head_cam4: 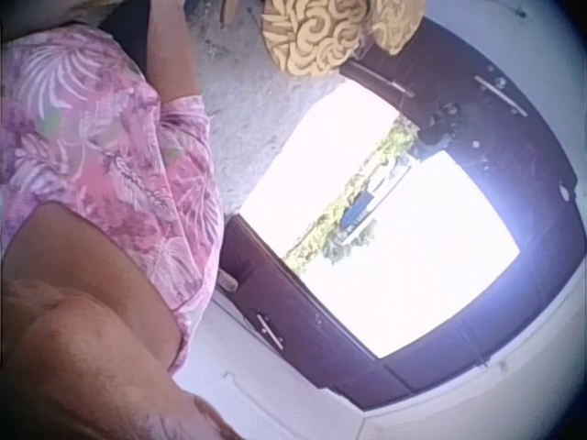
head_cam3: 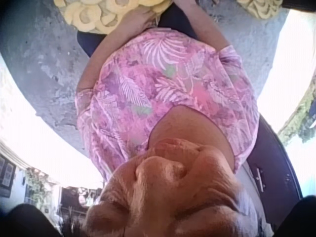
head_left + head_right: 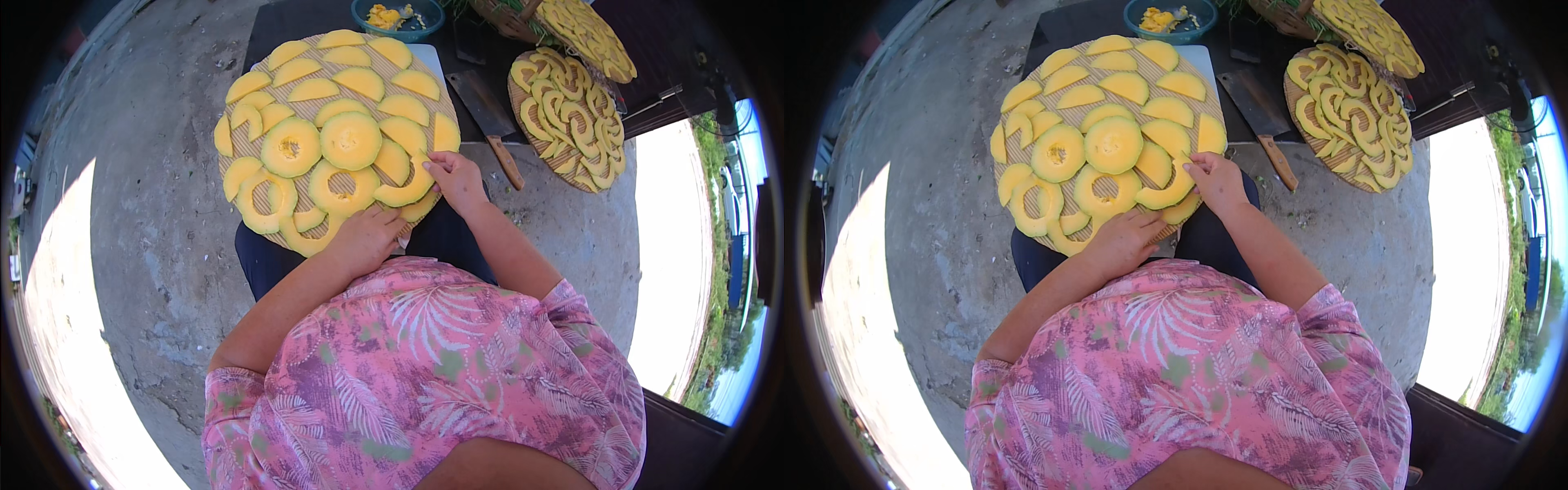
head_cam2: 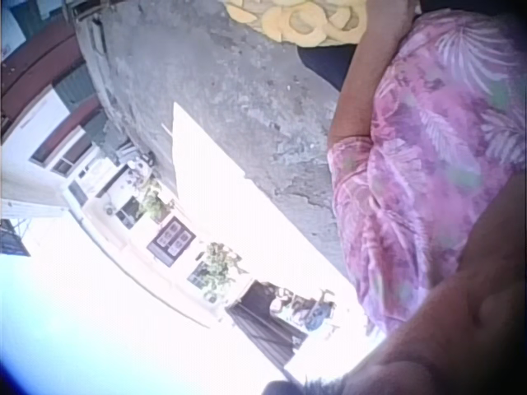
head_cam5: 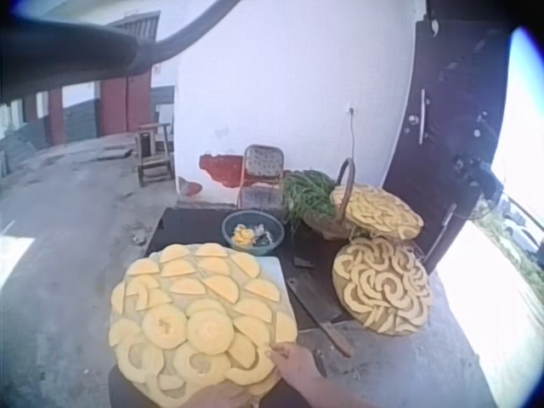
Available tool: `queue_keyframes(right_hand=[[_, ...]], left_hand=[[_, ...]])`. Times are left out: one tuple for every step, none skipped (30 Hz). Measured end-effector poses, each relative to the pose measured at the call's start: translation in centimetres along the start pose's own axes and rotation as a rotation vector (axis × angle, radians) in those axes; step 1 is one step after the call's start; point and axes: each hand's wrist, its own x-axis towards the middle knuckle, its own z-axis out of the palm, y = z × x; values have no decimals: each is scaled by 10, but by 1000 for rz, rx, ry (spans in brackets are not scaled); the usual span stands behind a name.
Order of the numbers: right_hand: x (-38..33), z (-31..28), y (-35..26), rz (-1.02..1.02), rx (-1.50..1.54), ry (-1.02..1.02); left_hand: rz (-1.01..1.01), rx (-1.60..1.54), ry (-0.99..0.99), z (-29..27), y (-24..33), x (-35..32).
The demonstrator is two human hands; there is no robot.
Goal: The person arranges yellow fruit slices on a round woven tray by hand. The person picks up the slices from a pile and places them in a circular pattern to fill the tray.
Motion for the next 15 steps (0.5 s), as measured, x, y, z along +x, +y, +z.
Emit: queue_keyframes(right_hand=[[1, 0, 4, 4, -21, -6], [2, 0, 7, 7, -42, -11], [2, 0, 9, 9, -41, -10], [1, 0, 12, -37, -108, 14], [1, 0, 14, -85, -176, 38], [0, 0, 15, -84, -176, 39], [-2, -1, 16, -109, -210, 49], [-3, -2, 17, -132, -244, 60], [-3, -2, 21, -131, -245, 63], [-2, -2, 27, -109, -204, 95], [-3, -1, 24, -86, -163, 125], [-4, 0, 20, -86, -163, 125], [-6, 0, 15, 3, -92, 129], [-8, 1, 9, 92, -20, 134], [-8, 2, 9, 92, -19, 135]], left_hand=[[-11, 0, -13, 0, 0, 0], [-10, 0, -15, 0, 0, 1], [-12, 3, -8, 0, 1, 1], [-14, 6, 0, 0, 1, 0], [-14, 6, 0, 0, 0, 0], [-13, -10, -5, 1, -1, 0], [-12, -26, -9, 1, -1, 0], [-9, -27, -9, 1, -1, 1], [-14, -37, -21, 1, 0, 1], [-19, -47, -32, 0, 0, 2], [-20, -47, -32, 1, -1, 1], [-29, -67, -34, 2, -2, 1], [-39, -87, -35, 2, -2, 1], [-38, -87, -36, 2, -2, 1], [-50, -94, -37, 2, -2, 1]])
